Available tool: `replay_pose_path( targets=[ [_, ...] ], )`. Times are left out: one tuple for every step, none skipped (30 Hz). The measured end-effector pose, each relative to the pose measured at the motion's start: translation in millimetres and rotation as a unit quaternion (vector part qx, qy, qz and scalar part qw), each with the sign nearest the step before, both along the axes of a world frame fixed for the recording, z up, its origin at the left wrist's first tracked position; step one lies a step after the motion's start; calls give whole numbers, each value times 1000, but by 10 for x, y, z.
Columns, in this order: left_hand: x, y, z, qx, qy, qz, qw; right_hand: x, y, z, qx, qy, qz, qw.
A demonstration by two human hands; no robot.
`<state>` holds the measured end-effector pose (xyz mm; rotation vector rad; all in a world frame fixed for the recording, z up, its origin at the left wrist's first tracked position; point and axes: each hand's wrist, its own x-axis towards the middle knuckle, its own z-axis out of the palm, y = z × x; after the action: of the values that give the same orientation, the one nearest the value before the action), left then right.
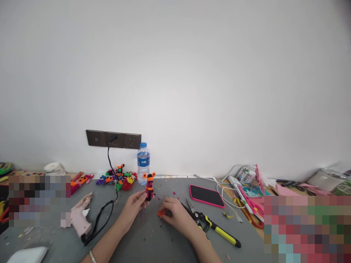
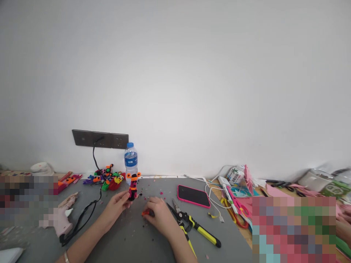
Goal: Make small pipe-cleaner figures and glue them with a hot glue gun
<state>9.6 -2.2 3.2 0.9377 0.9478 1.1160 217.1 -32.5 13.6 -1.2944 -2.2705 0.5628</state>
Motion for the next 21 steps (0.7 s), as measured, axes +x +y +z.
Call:
replay_pose_path(
  targets=[
    [5,-5,14,-3,-18,-1,1000,5,3,-17,-1,12,-5,1000],
    [8,-11,28,-5,-33,-2,999,9,4,-35,-1,23,-13,1000],
    [9,-17,42,-4,-45,-3,999,11,3,-51,1,33,-22,999],
    [9,-21,53,-4,-53,-4,999,11,2,-66,2,41,-32,999],
    [7,-23,60,-4,-58,-5,998,10,0,-79,3,47,-40,998],
    [4,-23,62,-5,-62,-6,998,7,-3,-88,3,50,-49,998],
    [0,-21,60,-8,-65,-6,998,2,-5,-95,2,49,-58,997],
    [-4,-18,54,-11,-69,-5,998,-4,-7,-98,0,46,-66,997],
    [-7,-14,45,-13,-72,-2,997,-10,-8,-100,-2,42,-72,996],
    [-11,-11,37,-15,-76,2,997,-15,-8,-102,-4,39,-78,996],
    [-14,-8,31,-15,-80,7,997,-20,-7,-106,-5,38,-83,996],
    [-16,-7,28,-15,-83,12,996,-24,-5,-114,-5,38,-87,995],
    [-19,-7,30,-12,-84,14,996,-25,-2,-124,-4,40,-88,995],
    [-21,-8,35,-9,-83,14,996,-25,3,-137,1,42,-91,995],
    [-23,-11,44,-6,-80,11,997,-22,8,-151,7,42,-93,995],
    [-24,-14,55,-3,-76,9,997,-17,14,-164,15,44,-96,994],
    [-24,-18,66,-1,-70,8,998,-11,20,-174,24,48,-96,994],
    [-24,-21,76,-1,-62,7,998,-5,27,-180,33,56,-95,993],
    [-22,-24,83,-1,-52,8,999,0,34,-181,42,67,-95,992],
    [-18,-27,87,-2,-43,10,999,3,40,-178,50,84,-95,991],
    [-14,-28,87,-2,-35,11,999,4,45,-173,57,103,-97,988]
  ],
)
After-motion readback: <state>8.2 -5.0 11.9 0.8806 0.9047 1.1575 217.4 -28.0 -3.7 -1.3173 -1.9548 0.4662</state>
